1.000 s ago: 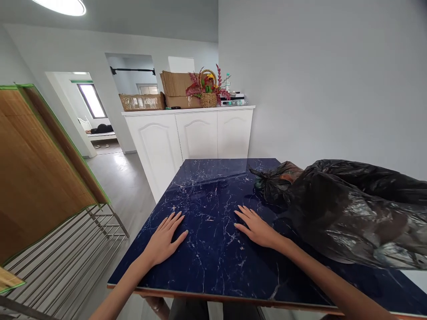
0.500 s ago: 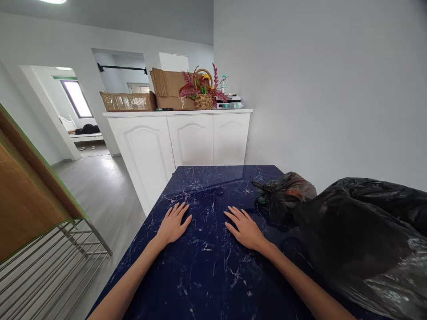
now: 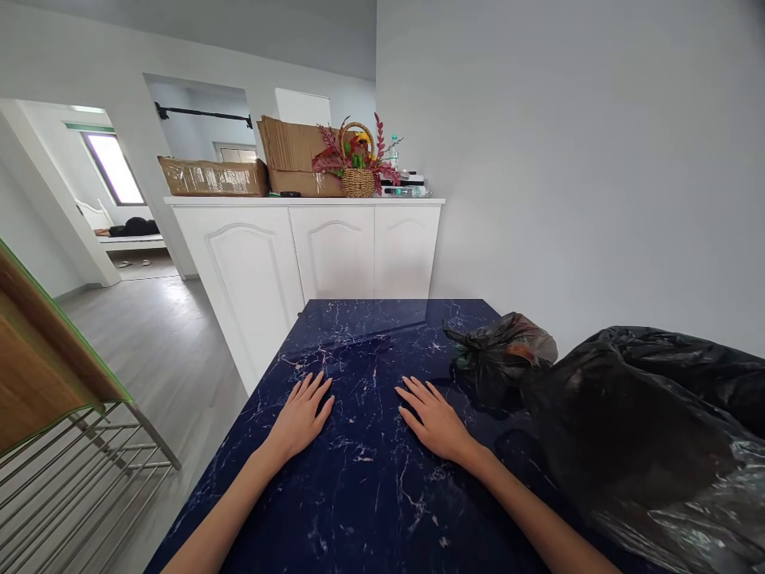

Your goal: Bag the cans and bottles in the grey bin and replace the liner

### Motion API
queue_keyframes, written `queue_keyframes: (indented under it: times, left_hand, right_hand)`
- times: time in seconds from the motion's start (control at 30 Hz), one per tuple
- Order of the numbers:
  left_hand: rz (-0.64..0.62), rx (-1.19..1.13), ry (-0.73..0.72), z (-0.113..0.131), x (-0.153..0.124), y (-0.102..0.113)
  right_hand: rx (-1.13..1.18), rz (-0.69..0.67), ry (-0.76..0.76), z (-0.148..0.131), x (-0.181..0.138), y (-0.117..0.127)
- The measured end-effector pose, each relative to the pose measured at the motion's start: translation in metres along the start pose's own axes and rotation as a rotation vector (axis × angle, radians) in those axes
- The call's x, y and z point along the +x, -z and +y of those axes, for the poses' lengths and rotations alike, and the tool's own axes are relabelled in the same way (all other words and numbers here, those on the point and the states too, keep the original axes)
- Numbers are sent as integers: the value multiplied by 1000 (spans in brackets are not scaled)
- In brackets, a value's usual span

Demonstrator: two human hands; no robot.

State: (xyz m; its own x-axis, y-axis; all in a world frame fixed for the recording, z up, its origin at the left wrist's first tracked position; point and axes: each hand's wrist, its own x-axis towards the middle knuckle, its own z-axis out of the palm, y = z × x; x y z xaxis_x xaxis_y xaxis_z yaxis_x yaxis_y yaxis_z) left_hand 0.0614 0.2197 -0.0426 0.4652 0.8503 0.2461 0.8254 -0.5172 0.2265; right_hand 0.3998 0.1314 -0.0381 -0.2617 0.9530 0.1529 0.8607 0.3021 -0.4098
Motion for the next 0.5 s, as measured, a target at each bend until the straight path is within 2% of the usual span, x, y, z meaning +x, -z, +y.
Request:
queue_keyframes:
  times: [0.5]
  left_hand:
    - [12, 80, -18, -5, 2, -4]
  right_hand:
    - [14, 18, -18, 3, 0, -3]
